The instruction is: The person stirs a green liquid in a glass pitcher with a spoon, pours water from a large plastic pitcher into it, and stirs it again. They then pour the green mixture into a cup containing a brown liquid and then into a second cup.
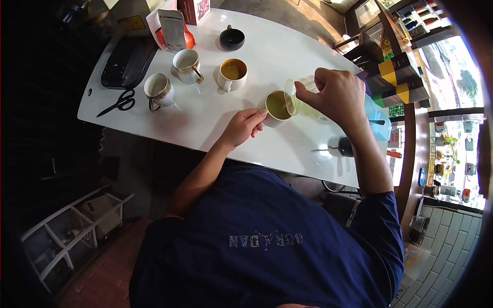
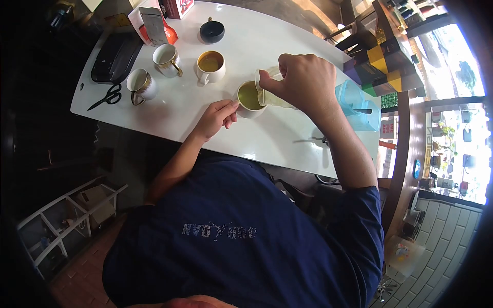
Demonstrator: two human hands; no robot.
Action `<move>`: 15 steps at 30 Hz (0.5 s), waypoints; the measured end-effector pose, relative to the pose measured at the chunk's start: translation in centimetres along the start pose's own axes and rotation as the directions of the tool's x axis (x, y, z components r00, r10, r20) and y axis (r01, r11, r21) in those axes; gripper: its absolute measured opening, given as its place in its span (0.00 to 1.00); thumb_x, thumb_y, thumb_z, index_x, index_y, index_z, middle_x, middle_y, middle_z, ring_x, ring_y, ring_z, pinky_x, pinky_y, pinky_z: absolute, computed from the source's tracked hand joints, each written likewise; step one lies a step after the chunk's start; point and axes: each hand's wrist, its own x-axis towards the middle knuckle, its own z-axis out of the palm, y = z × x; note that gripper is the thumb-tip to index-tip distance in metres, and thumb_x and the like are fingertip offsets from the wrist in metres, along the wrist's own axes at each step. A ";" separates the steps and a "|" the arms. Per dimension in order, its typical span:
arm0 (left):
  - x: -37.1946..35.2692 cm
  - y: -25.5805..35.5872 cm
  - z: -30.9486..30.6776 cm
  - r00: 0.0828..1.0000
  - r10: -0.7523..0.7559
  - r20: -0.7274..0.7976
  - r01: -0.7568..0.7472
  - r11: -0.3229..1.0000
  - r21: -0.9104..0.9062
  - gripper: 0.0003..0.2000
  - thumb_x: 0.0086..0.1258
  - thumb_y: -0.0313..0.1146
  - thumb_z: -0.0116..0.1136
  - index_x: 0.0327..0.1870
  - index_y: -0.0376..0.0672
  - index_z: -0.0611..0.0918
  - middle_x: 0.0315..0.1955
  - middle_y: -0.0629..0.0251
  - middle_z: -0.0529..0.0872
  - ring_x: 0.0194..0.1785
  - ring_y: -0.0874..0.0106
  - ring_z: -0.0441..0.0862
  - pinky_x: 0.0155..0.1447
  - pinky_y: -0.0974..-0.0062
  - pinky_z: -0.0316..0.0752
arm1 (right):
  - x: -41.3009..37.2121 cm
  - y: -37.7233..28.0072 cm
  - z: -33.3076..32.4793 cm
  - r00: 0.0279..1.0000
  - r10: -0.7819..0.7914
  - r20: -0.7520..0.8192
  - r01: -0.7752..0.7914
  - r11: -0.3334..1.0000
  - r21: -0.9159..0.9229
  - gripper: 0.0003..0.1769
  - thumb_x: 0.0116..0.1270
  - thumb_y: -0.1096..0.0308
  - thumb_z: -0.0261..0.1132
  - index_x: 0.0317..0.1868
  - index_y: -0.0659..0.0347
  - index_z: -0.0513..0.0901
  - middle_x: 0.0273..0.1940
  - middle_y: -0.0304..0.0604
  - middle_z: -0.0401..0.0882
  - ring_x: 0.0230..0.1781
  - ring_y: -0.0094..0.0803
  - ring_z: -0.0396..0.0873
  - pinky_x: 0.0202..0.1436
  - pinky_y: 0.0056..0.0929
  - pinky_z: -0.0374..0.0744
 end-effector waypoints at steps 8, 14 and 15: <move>0.2 0.1 0.1 1.000 -0.004 0.003 0.004 1.000 -0.004 0.17 0.73 0.43 0.48 0.25 0.44 0.75 0.21 0.71 0.75 0.21 0.84 0.67 0.27 0.86 0.61 | -0.1 0.1 -0.1 1.000 0.013 0.015 -0.012 1.000 -0.011 0.26 0.48 0.40 0.66 0.15 0.56 0.77 0.10 0.36 0.71 0.12 0.33 0.74 0.17 0.31 0.69; 0.1 0.1 0.2 1.000 -0.007 -0.005 0.007 1.000 0.002 0.17 0.74 0.43 0.47 0.24 0.44 0.75 0.20 0.71 0.75 0.21 0.84 0.67 0.27 0.86 0.62 | -0.1 0.2 0.0 1.000 0.011 0.015 -0.010 1.000 -0.014 0.26 0.48 0.41 0.66 0.15 0.56 0.78 0.10 0.36 0.71 0.12 0.33 0.74 0.16 0.30 0.69; 0.1 0.1 0.2 1.000 -0.004 -0.004 0.004 1.000 0.005 0.17 0.74 0.43 0.47 0.24 0.44 0.75 0.20 0.71 0.75 0.21 0.84 0.67 0.27 0.86 0.62 | -0.1 0.2 0.0 1.000 0.010 0.016 -0.010 1.000 -0.010 0.26 0.48 0.41 0.67 0.15 0.56 0.78 0.10 0.36 0.71 0.12 0.33 0.74 0.16 0.30 0.69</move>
